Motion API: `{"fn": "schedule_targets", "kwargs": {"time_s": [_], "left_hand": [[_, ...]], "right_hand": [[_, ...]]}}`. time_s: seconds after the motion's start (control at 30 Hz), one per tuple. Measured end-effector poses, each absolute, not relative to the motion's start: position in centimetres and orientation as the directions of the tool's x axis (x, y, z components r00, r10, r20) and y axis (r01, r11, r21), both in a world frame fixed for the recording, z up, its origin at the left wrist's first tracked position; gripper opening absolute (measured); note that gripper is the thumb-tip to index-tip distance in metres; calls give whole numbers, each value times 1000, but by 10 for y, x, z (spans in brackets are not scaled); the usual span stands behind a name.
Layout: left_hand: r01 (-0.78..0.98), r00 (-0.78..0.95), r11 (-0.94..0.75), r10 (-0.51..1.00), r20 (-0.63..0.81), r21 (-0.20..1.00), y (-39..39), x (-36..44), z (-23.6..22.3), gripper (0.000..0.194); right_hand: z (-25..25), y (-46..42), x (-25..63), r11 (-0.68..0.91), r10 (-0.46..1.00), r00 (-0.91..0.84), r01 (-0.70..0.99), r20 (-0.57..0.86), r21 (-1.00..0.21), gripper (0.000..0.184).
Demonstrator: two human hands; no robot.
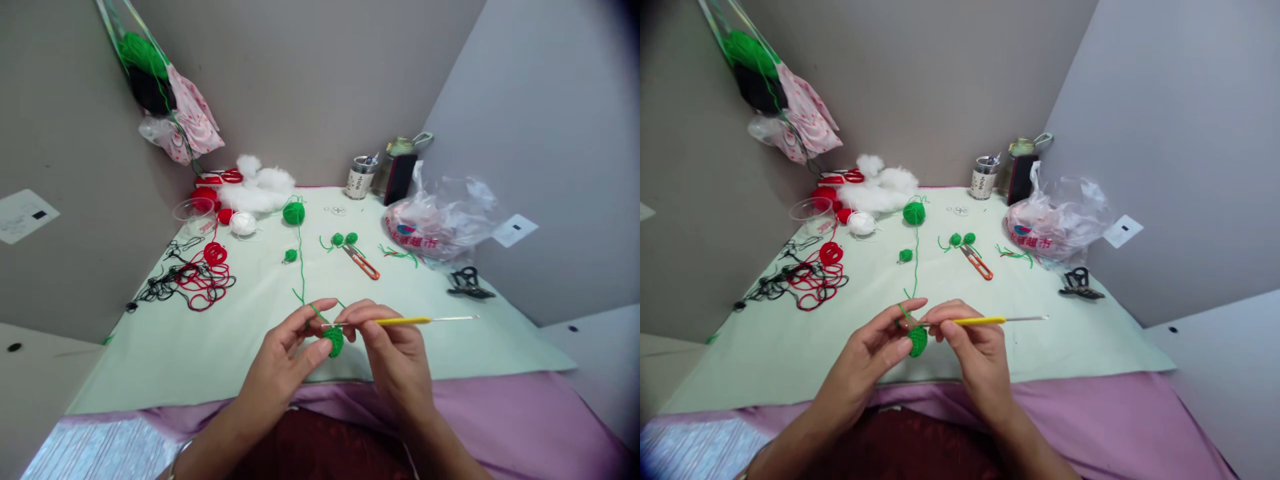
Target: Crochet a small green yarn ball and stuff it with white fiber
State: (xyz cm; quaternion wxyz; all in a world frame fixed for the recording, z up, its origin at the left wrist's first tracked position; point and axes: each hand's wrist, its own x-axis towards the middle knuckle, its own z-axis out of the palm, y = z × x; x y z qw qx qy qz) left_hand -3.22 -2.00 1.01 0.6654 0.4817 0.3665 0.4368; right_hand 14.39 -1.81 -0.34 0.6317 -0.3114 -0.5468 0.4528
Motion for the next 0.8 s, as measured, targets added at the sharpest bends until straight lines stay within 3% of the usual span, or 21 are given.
{"fn": "schedule_targets", "kwargs": {"time_s": [0.17,0.37,0.57,0.7,0.8], "left_hand": [[-210,301,130,952,-62,969,-19,-33,12,42],[-143,269,97,961,-56,985,-19,-32,18,36],[-41,198,-5,980,13,999,-20,-32,14,36],[41,65,-110,992,108,993,-22,-26,14,36],[36,61,-63,996,61,997,-24,-22,17,51]], "right_hand": [[-1,-15,142,294,947,0,-404,322,-866,18],[1,-17,144,317,940,-13,-342,342,-885,22],[4,-26,148,517,855,-46,0,517,-856,22],[3,-32,146,745,652,-174,328,738,-581,32],[0,-31,144,774,590,-233,437,773,-459,43]]}}
